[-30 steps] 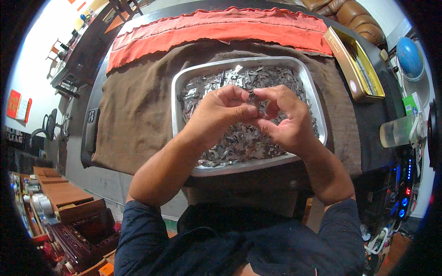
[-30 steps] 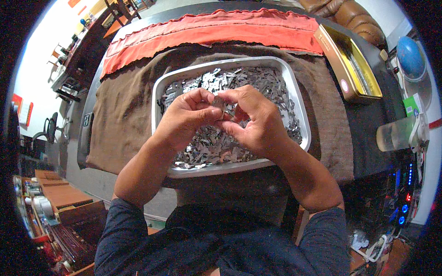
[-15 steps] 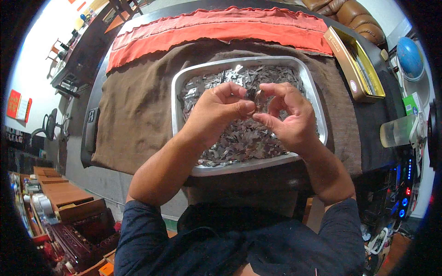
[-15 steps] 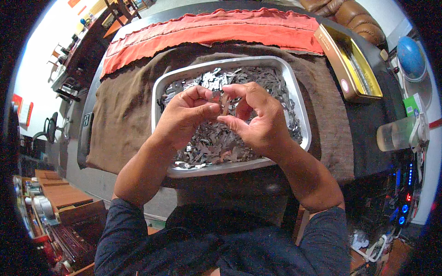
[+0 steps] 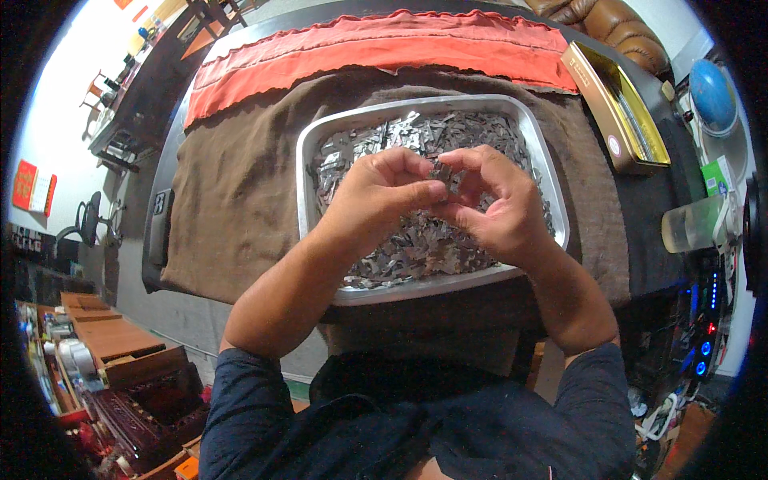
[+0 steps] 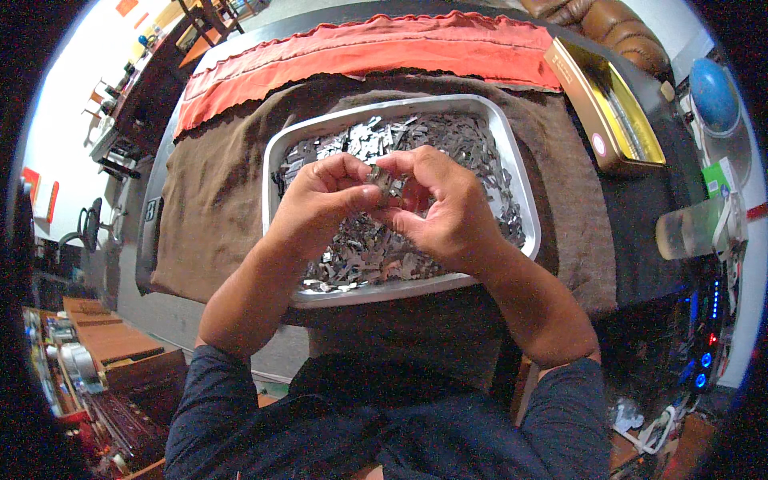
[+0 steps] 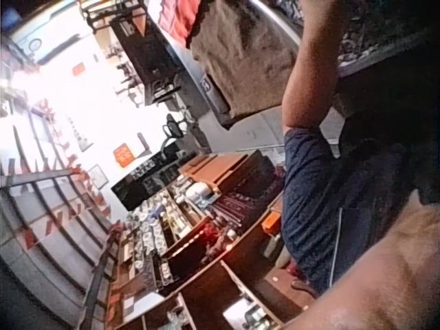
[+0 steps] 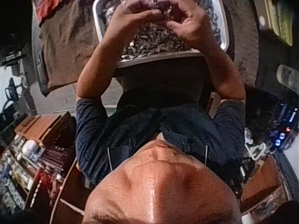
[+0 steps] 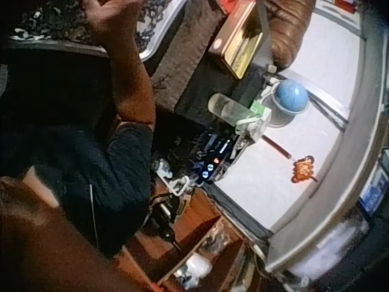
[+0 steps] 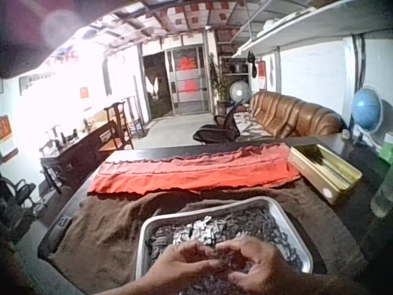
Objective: The person repeatedly picks up small dark fragments from a white tray, separates them by hand, and returns them to the tray. The hands work over the tray for the entire clip, occasionally shifting the pile and handling individual pieces one at a time.
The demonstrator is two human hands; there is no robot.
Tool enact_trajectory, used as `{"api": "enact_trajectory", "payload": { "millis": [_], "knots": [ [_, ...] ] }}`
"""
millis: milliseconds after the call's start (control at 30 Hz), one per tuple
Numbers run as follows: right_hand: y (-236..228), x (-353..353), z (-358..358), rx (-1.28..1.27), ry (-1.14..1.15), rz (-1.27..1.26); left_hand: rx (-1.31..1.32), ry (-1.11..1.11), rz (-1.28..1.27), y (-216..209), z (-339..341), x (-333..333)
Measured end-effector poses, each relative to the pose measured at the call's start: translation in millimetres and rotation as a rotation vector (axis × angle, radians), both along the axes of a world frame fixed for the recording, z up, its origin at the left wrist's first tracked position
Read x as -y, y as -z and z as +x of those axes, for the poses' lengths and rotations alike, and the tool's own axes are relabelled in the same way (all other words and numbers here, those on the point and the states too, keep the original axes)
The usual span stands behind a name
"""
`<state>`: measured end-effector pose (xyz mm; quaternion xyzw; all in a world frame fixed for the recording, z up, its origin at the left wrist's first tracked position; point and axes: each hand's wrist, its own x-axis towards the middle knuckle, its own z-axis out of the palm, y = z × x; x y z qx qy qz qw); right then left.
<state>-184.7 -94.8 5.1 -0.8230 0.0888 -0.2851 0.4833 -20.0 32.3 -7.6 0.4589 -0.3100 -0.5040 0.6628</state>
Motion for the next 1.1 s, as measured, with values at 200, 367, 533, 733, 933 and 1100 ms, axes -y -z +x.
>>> {"api": "enact_trajectory", "payload": {
  "millis": [200, 367, 533, 733, 933, 1100],
  "knots": [
    [2.0, 0.8, -0.3, 0.049, -0.083, 0.289, -0.276, 0.116, -0.107, 1.2, 2.6, -2.0],
    [2.2, -0.5, 0.2, 0.077, -0.156, 0.253, -0.238, 0.137, -0.114, 5.5, 4.6, -1.7],
    [0.9, -0.1, -0.1, 0.058, -0.157, 0.385, 0.018, 0.05, -0.019, 1.1, 2.1, -1.7],
    [1.8, 1.7, 0.0, 0.039, -0.145, 0.438, 0.27, -0.006, 0.033, -1.6, -6.6, -1.1],
    [2.0, 3.4, -0.2, 0.054, -0.119, 0.446, 0.175, 0.039, 0.036, -2.7, -5.6, -0.8],
    [0.4, 1.8, 0.7, 0.118, -0.104, 0.204, 0.169, 0.008, 0.014, -2.0, -3.0, -1.2]
  ]
}}
